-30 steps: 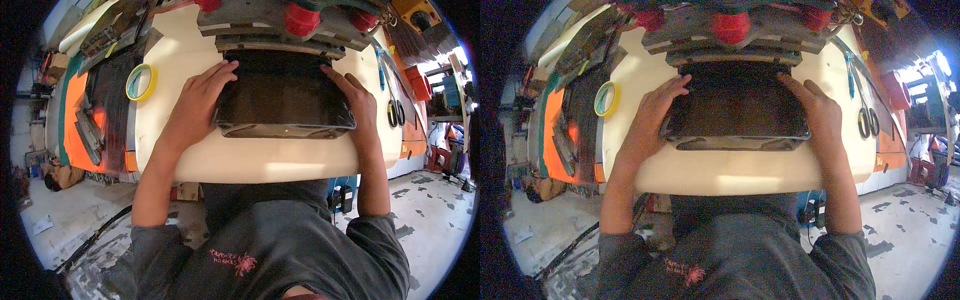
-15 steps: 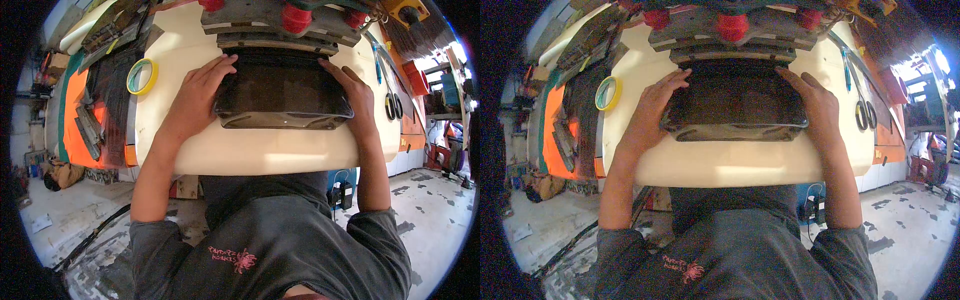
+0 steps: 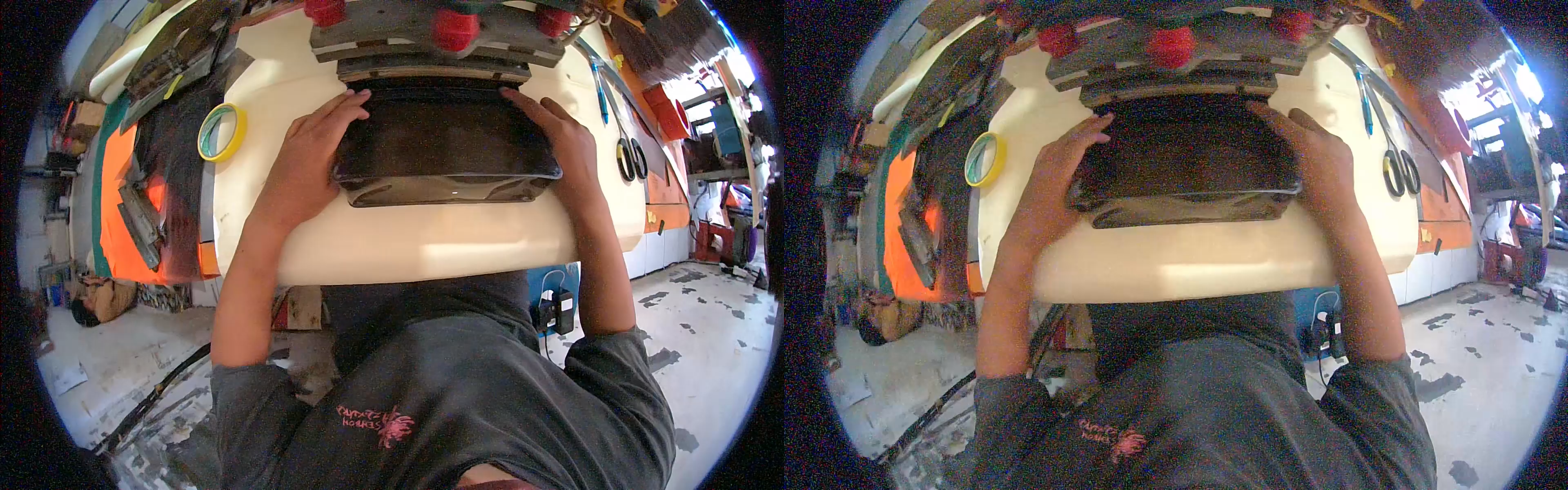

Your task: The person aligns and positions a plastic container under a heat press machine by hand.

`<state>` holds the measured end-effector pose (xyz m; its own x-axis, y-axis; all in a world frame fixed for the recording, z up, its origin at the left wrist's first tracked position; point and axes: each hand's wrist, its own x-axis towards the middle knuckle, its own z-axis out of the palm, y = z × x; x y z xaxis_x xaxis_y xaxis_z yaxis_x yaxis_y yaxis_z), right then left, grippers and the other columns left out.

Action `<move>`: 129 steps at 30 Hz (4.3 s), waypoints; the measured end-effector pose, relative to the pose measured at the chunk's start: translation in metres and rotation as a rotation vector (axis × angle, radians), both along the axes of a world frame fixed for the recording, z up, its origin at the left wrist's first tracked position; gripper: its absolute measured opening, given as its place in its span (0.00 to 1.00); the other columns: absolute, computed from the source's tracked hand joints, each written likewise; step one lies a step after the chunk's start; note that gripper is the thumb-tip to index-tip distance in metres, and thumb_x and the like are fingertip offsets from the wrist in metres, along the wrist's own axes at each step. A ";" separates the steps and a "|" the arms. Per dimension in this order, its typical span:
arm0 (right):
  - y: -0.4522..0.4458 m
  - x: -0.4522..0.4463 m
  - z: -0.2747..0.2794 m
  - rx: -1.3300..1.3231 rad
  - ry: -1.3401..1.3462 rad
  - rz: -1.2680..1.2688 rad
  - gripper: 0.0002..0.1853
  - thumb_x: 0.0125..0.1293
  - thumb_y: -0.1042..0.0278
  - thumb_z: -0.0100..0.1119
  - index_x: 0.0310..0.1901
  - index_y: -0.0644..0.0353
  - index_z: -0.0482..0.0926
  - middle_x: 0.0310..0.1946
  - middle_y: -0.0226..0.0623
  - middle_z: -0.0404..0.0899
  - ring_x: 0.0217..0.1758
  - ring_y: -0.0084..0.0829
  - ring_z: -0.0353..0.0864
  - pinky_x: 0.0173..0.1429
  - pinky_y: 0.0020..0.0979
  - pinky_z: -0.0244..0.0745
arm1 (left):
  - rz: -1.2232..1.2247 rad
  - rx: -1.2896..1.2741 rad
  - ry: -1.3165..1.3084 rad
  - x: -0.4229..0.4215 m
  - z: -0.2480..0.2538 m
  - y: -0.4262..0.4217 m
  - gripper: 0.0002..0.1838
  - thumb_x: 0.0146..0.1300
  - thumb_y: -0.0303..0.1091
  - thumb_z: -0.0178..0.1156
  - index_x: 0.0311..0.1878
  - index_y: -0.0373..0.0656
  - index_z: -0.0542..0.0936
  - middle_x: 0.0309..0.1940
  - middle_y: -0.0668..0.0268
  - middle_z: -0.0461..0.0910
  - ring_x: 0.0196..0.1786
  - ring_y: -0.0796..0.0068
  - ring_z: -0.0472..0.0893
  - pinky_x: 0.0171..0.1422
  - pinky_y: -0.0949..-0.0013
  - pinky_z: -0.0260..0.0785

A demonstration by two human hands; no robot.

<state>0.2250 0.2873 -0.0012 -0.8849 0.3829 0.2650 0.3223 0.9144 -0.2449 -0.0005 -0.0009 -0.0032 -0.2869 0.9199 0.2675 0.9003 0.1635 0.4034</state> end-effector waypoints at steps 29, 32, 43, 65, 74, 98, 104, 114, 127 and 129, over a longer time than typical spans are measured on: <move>-0.028 0.041 0.015 -0.268 0.142 0.053 0.35 0.59 0.82 0.55 0.68 0.42 0.81 0.43 0.45 0.80 0.45 0.53 0.85 0.51 0.48 0.83 | 0.391 0.214 -0.547 0.064 0.004 -0.039 0.28 0.68 0.16 0.54 0.72 0.37 0.73 0.69 0.43 0.80 0.75 0.52 0.79 0.82 0.57 0.65; -0.034 0.042 0.015 -0.277 0.196 0.032 0.34 0.59 0.82 0.55 0.67 0.44 0.82 0.42 0.45 0.80 0.44 0.51 0.85 0.51 0.48 0.82 | 0.445 0.225 -0.622 0.075 0.001 -0.053 0.24 0.70 0.20 0.56 0.70 0.32 0.74 0.65 0.45 0.84 0.72 0.56 0.81 0.79 0.59 0.67; -0.041 0.044 0.011 -0.319 0.282 0.029 0.30 0.60 0.84 0.57 0.63 0.48 0.85 0.40 0.44 0.82 0.42 0.51 0.85 0.51 0.47 0.81 | 0.416 0.283 -0.599 0.095 -0.009 -0.056 0.22 0.71 0.28 0.65 0.64 0.29 0.76 0.59 0.48 0.86 0.66 0.58 0.85 0.72 0.61 0.72; -0.044 0.042 0.010 -0.330 0.290 0.000 0.31 0.58 0.87 0.56 0.61 0.49 0.87 0.40 0.45 0.82 0.41 0.50 0.86 0.50 0.46 0.81 | 0.483 0.327 -0.365 0.096 -0.017 -0.045 0.16 0.73 0.30 0.68 0.58 0.31 0.80 0.55 0.50 0.84 0.57 0.55 0.90 0.61 0.60 0.82; -0.042 0.043 0.008 -0.347 0.301 0.017 0.31 0.59 0.88 0.55 0.62 0.49 0.86 0.40 0.45 0.83 0.41 0.50 0.86 0.51 0.46 0.81 | 0.503 0.312 -0.327 0.099 -0.013 -0.044 0.15 0.74 0.30 0.67 0.57 0.31 0.81 0.53 0.50 0.83 0.56 0.54 0.90 0.60 0.59 0.82; -0.039 0.043 0.004 -0.317 0.267 0.012 0.31 0.58 0.85 0.57 0.62 0.49 0.86 0.39 0.45 0.81 0.40 0.52 0.84 0.50 0.49 0.80 | 0.511 0.298 -0.351 0.101 -0.012 -0.043 0.17 0.75 0.33 0.68 0.58 0.29 0.81 0.54 0.50 0.82 0.58 0.54 0.89 0.62 0.59 0.81; -0.040 0.043 0.005 -0.318 0.275 0.005 0.30 0.58 0.85 0.57 0.62 0.48 0.86 0.39 0.45 0.82 0.41 0.52 0.84 0.51 0.48 0.81 | 0.505 0.292 -0.365 0.100 -0.013 -0.043 0.16 0.75 0.31 0.67 0.58 0.29 0.81 0.54 0.50 0.82 0.59 0.53 0.89 0.63 0.58 0.81; -0.042 0.041 0.007 -0.307 0.272 -0.005 0.29 0.59 0.84 0.58 0.61 0.48 0.87 0.38 0.44 0.82 0.41 0.51 0.85 0.51 0.47 0.81 | 0.515 0.278 -0.379 0.101 -0.011 -0.043 0.16 0.75 0.30 0.66 0.59 0.29 0.80 0.55 0.49 0.81 0.59 0.53 0.89 0.64 0.58 0.81; -0.042 0.042 0.007 -0.306 0.276 0.003 0.29 0.60 0.84 0.58 0.61 0.48 0.86 0.39 0.44 0.82 0.42 0.51 0.86 0.51 0.48 0.81 | 0.519 0.270 -0.369 0.099 -0.014 -0.045 0.18 0.75 0.34 0.68 0.60 0.32 0.80 0.54 0.53 0.83 0.59 0.56 0.88 0.66 0.58 0.79; -0.041 0.042 0.007 -0.304 0.276 0.007 0.29 0.60 0.84 0.58 0.61 0.47 0.86 0.39 0.44 0.82 0.42 0.51 0.85 0.51 0.48 0.81 | 0.515 0.278 -0.345 0.099 -0.013 -0.044 0.16 0.74 0.30 0.67 0.58 0.30 0.81 0.53 0.50 0.83 0.58 0.53 0.90 0.62 0.59 0.81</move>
